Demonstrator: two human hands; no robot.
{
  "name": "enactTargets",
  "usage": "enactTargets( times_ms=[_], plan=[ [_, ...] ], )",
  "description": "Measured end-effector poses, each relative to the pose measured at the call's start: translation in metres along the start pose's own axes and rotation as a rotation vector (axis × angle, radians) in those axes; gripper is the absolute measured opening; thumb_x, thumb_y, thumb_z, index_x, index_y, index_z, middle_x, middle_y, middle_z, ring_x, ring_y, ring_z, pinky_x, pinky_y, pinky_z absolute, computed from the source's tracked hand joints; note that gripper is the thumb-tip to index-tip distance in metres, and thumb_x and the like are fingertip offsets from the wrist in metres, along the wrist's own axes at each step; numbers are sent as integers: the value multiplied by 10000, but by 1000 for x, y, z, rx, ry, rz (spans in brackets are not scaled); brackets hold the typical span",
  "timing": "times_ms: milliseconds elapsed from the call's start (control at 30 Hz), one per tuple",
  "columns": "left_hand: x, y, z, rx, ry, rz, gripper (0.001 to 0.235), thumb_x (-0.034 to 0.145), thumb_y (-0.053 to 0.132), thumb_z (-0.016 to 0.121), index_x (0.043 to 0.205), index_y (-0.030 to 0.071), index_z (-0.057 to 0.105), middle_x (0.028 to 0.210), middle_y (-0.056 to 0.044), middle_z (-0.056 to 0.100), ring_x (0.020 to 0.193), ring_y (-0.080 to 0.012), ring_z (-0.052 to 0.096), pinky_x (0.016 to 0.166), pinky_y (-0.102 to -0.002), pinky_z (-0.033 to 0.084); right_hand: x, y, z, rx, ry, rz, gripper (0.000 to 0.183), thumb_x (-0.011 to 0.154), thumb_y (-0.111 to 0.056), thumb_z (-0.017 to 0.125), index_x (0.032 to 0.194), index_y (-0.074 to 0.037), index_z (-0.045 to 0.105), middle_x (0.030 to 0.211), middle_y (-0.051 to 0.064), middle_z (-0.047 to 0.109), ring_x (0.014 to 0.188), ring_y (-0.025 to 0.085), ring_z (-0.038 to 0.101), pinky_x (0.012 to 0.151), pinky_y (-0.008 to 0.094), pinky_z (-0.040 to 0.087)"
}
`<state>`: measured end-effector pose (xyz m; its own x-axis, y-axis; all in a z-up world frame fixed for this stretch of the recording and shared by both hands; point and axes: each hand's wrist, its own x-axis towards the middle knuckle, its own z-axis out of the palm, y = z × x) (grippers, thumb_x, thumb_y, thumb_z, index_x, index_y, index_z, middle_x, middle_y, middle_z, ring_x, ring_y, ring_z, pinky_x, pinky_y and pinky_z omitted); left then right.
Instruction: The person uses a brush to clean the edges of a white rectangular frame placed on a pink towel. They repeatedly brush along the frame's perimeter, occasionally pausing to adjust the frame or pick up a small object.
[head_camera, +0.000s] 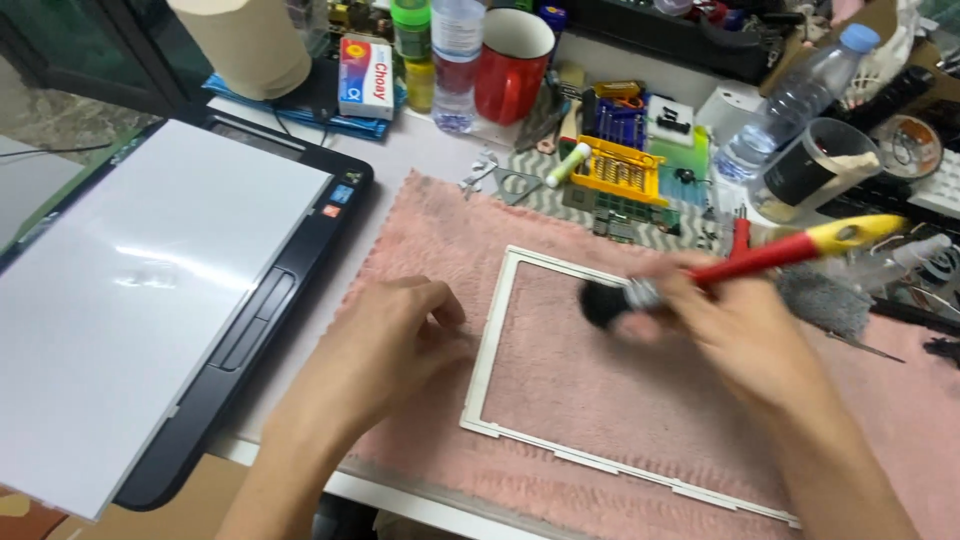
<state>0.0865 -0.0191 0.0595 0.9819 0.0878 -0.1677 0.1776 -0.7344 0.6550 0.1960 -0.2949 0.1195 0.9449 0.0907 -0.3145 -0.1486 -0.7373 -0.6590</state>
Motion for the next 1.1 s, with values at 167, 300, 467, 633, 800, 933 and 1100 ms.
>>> enactTargets(
  times_ms=[167, 300, 467, 633, 800, 933, 1100],
  plan=[
    [-3, -1, -7, 15, -122, -3, 322, 834, 305, 1014, 1097, 217, 851, 1085, 45, 887, 991, -149, 823, 862, -332, 637, 31, -41, 55, 20, 1, -129, 386, 1084, -279, 749, 1442, -144, 801, 1083, 106, 949, 1028, 188, 928, 995, 344, 747],
    [-4, -5, -7, -35, -98, -6, 327, 817, 203, 848, 1143, 229, 836, 1075, 61, 856, 965, -119, 851, 830, -321, 633, 60, -23, 99, -120, 118, -475, 334, 1080, -335, 710, 1121, -83, 925, 1022, 58, 927, 793, 164, 796, 759, 329, 638],
    [15, -36, 11, 46, 141, 245, 240, 955, 120, 791, 1187, 127, 854, 1084, -91, 851, 988, -340, 823, 841, -512, 595, 24, -17, 116, -246, 134, -500, 525, 1110, -291, 692, 630, -77, 678, 483, 35, 629, 413, 168, 573, 503, 383, 431],
    [22, -41, 24, 68, 221, 346, 191, 1060, 264, 760, 1148, 137, 873, 1094, -117, 824, 1017, -449, 757, 829, -597, 559, -26, 4, 120, -227, 59, -478, 536, 1050, -288, 724, 558, -108, 615, 462, 16, 657, 380, 145, 635, 475, 381, 508],
    [23, -32, 37, -16, 180, 373, 208, 1047, 283, 807, 1066, 88, 875, 1345, -141, 767, 1275, -413, 631, 1064, -555, 526, -67, 36, 96, -208, -273, -471, 330, 1062, -458, 665, 1287, -286, 836, 1110, -85, 909, 828, 85, 843, 765, 258, 668],
    [29, -39, 48, 42, 221, 496, 221, 849, 275, 966, 878, 132, 800, 1365, -112, 769, 1238, -443, 626, 1066, -559, 506, -72, 88, 47, -275, -156, -538, 297, 1047, -455, 690, 1200, -280, 874, 1153, -103, 944, 945, 114, 900, 883, 290, 647],
    [33, -42, 52, 70, 248, 436, 301, 768, 308, 995, 1046, 232, 908, 1383, -49, 789, 1235, -372, 672, 1105, -523, 473, -87, 192, -33, -397, -34, -311, 326, 1030, -485, 699, 1199, -290, 897, 1195, -108, 989, 1122, 82, 955, 1057, 282, 650]
  ],
)
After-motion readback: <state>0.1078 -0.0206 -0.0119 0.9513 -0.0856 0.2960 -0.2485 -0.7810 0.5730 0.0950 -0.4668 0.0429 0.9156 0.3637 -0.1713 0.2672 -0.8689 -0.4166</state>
